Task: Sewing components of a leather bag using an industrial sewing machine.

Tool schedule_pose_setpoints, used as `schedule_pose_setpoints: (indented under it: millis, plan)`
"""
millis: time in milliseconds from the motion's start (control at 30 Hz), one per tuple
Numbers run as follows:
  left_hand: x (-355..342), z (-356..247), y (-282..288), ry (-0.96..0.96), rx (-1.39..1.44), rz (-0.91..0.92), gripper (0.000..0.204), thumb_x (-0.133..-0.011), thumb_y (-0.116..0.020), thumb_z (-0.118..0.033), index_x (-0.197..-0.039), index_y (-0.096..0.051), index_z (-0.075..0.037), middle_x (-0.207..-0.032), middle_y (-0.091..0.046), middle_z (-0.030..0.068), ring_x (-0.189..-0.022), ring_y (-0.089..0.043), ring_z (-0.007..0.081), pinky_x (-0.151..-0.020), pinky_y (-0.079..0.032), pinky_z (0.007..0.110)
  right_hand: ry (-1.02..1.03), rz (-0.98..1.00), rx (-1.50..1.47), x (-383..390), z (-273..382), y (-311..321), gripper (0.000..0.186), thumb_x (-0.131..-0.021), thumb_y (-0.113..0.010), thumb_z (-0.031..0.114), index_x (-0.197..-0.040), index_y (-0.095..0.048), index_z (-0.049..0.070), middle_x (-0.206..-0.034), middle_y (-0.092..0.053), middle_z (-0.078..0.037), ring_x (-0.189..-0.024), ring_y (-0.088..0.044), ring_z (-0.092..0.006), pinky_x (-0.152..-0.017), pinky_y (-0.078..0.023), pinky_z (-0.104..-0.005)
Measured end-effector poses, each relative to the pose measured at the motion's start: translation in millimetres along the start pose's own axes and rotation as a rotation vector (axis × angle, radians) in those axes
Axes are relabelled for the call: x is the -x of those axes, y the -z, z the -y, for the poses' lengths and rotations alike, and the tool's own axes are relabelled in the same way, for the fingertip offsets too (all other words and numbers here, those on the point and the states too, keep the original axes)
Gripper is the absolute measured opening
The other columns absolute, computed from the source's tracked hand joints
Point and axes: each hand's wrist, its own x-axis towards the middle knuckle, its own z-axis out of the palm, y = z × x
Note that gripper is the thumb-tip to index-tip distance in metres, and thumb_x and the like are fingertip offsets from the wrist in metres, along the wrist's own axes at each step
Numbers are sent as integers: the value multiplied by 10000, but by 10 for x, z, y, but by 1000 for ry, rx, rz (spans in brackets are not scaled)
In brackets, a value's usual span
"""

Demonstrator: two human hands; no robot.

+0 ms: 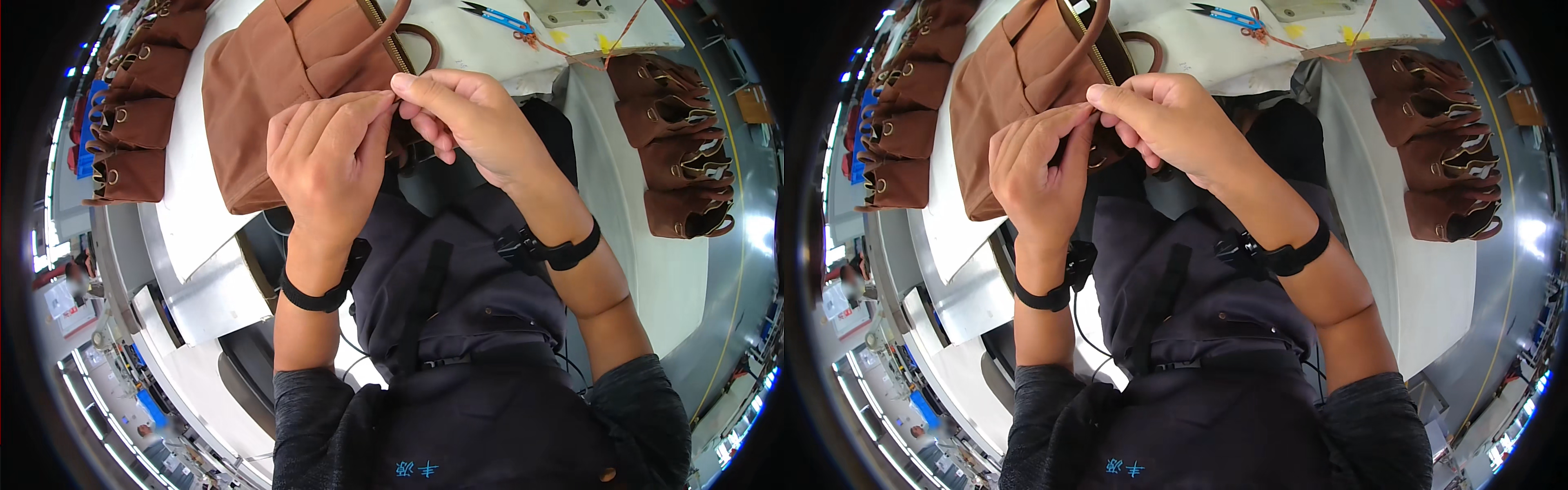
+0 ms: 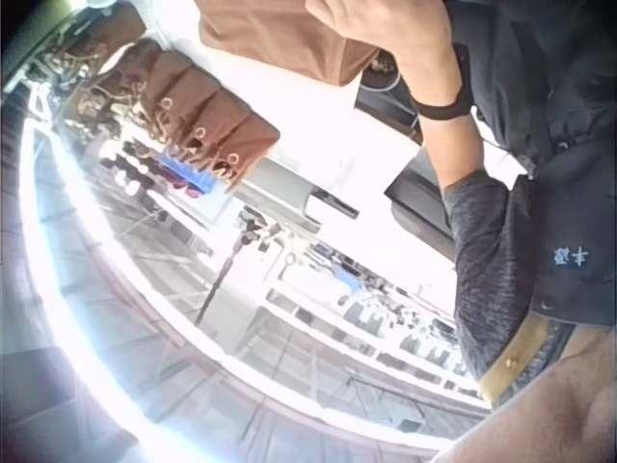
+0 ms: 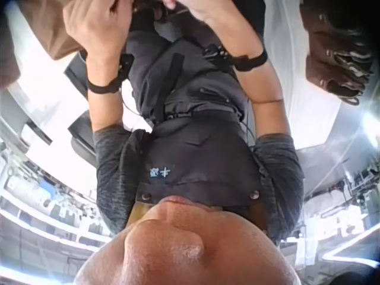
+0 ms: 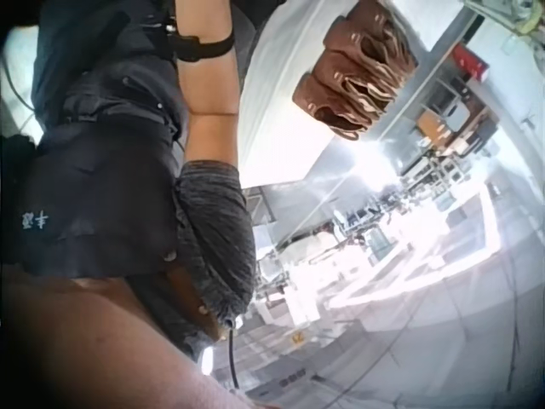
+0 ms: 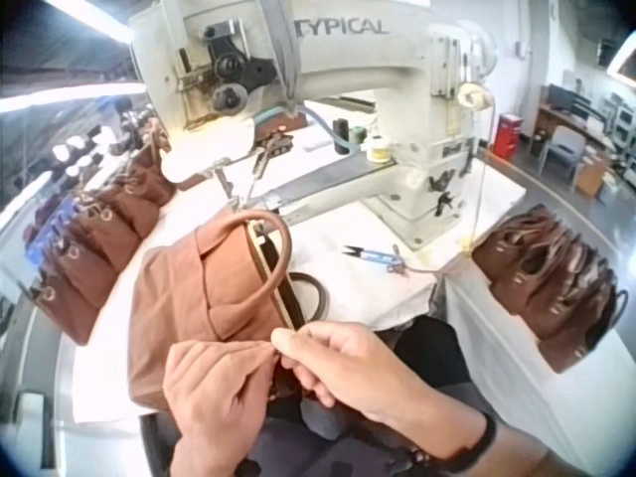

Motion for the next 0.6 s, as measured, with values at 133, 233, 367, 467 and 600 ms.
schedule_pose_setpoints:
  millis: [133,233,367,467,600]
  plan:
    - [-46,30,-8,-40,-6,43,143,-778,-824,-68,-881,-740,-121,-828,-736,-22,-733,-668,166,-733,-458,313,-42,1,-105,-40,-2,6,374,-961,-721,353,-843,-675,1,-652,-577,-9,-491,-471,-63,-447,-362,-227]
    - [-47,50,-34,-67,-5,77,151,-780,-820,-74,-895,-736,-124,-838,-732,-29,-746,-669,167,-740,-456,314,-127,-32,-194,-53,10,-12,312,-947,-712,291,-819,-663,11,-630,-569,-9,-479,-458,-69,-441,-348,-231]
    - [-21,21,-63,-84,-74,86,173,-787,-812,-78,-931,-733,-132,-862,-729,-35,-760,-668,166,-751,-458,318,-236,-83,-250,-73,39,-47,266,-943,-692,239,-745,-604,86,-568,-510,33,-437,-390,-39,-407,-288,-218]
    - [-40,-23,-37,-81,-63,70,163,-792,-814,-75,-928,-739,-125,-849,-726,-24,-750,-663,172,-749,-468,317,-271,-27,-311,-78,54,-15,261,-938,-683,224,-732,-589,93,-564,-505,36,-434,-380,-37,-406,-282,-219]
    - [-178,-5,72,93,91,120,100,-836,-803,-25,-913,-752,-66,-815,-729,6,-731,-681,141,-704,-497,292,100,-94,94,-72,10,-13,291,-964,-684,275,-881,-675,-4,-609,-543,7,-517,-498,-104,-516,-421,-258]
